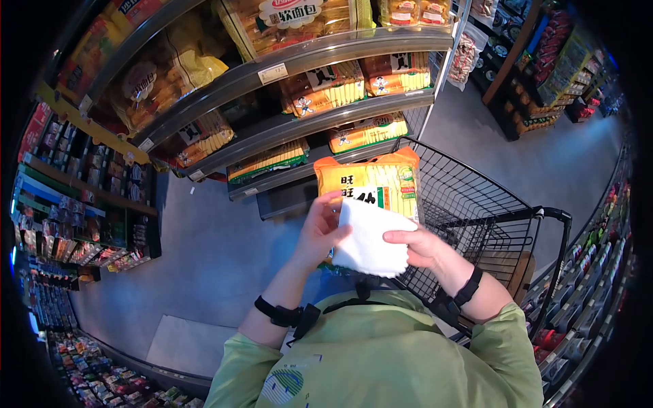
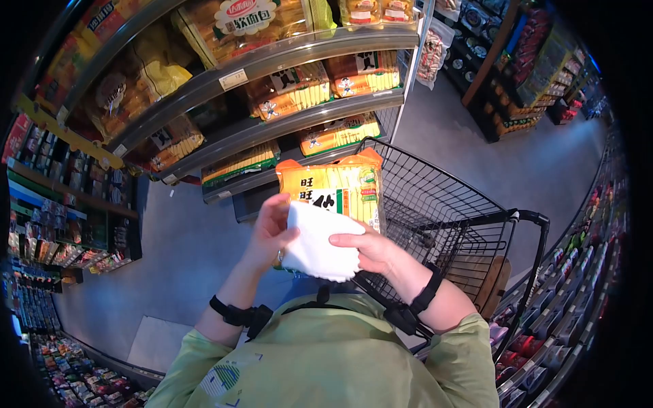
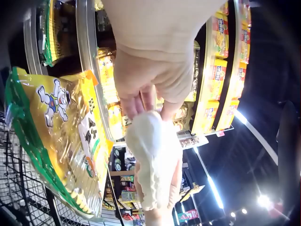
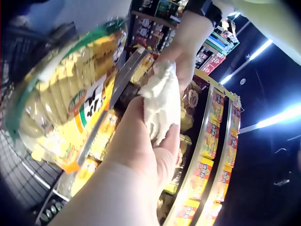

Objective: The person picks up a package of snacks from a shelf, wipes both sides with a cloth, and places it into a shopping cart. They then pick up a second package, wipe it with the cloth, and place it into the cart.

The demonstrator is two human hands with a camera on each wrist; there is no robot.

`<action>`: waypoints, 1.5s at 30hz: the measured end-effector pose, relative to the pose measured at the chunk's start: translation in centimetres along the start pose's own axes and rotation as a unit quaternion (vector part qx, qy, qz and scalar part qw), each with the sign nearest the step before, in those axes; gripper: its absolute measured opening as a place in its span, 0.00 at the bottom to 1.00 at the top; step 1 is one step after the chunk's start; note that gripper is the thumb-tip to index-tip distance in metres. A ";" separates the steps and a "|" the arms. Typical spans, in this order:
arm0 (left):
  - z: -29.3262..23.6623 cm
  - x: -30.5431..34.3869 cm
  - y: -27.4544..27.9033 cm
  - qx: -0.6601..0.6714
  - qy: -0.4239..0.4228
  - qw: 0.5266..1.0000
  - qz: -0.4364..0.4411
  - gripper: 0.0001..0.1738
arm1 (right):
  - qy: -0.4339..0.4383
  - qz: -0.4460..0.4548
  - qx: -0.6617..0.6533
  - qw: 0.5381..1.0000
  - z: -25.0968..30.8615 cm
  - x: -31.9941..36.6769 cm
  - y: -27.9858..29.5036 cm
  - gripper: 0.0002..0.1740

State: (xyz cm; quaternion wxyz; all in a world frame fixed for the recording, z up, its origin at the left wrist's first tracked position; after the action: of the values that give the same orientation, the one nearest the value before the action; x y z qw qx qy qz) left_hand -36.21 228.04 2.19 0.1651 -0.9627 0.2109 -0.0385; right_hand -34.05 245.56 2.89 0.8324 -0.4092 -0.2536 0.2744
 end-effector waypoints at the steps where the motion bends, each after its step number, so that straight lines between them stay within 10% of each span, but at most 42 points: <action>1: 0.5 0.0 0.7 0.002 0.002 1.000 -0.004 0.32 | 0.011 -0.007 0.052 0.999 0.5 -0.2 -0.2 0.36; 3: 1.4 0.6 4.5 -0.199 0.008 0.971 -0.132 0.34 | 0.050 -0.137 0.268 0.952 2.3 0.4 2.9 0.26; 5: 5.7 2.2 8.9 -0.245 0.072 0.949 -0.185 0.36 | 0.133 -0.181 0.552 0.803 4.8 0.6 4.3 0.21; 6: 7.4 3.4 9.7 -0.178 0.220 0.937 -0.207 0.39 | 0.133 -0.181 0.551 0.803 4.9 0.3 4.5 0.21; 8: 9.7 5.7 9.9 -0.106 0.362 0.899 -0.221 0.42 | 0.210 -0.103 0.770 0.594 5.0 0.0 2.8 0.24; 12: 9.6 6.0 7.7 -0.063 0.382 0.917 -0.095 0.47 | -0.069 -0.087 0.894 0.435 -0.8 -0.7 7.2 0.48; 23: 10.3 3.5 5.3 0.071 0.384 0.919 -0.062 0.32 | 0.036 -0.012 0.841 0.540 -4.3 -3.1 2.4 0.40; 33: 10.5 2.5 5.6 0.311 0.291 0.899 -0.099 0.21 | 0.070 0.081 0.882 0.458 -4.5 2.2 0.2 0.47; 45: 9.9 2.8 6.8 0.362 0.223 0.897 -0.122 0.23 | -0.037 -0.099 0.895 0.432 -1.4 8.0 8.4 0.41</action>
State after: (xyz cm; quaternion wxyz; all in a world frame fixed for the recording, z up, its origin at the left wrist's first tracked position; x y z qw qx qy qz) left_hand -34.88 224.06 -9.42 0.4445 -0.8211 0.0942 -0.3453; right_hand -29.50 254.45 -3.18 0.7441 0.6036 0.0649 0.2788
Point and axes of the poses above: each hand's wrist, its own x-axis away from the middle knuckle, its own y-axis out of the back of the hand, z = x × y, the point moved 5 cm from there along -x, towards the middle knuckle, and after that the axes turned 5 degrees about z, right-handed, at the moved point
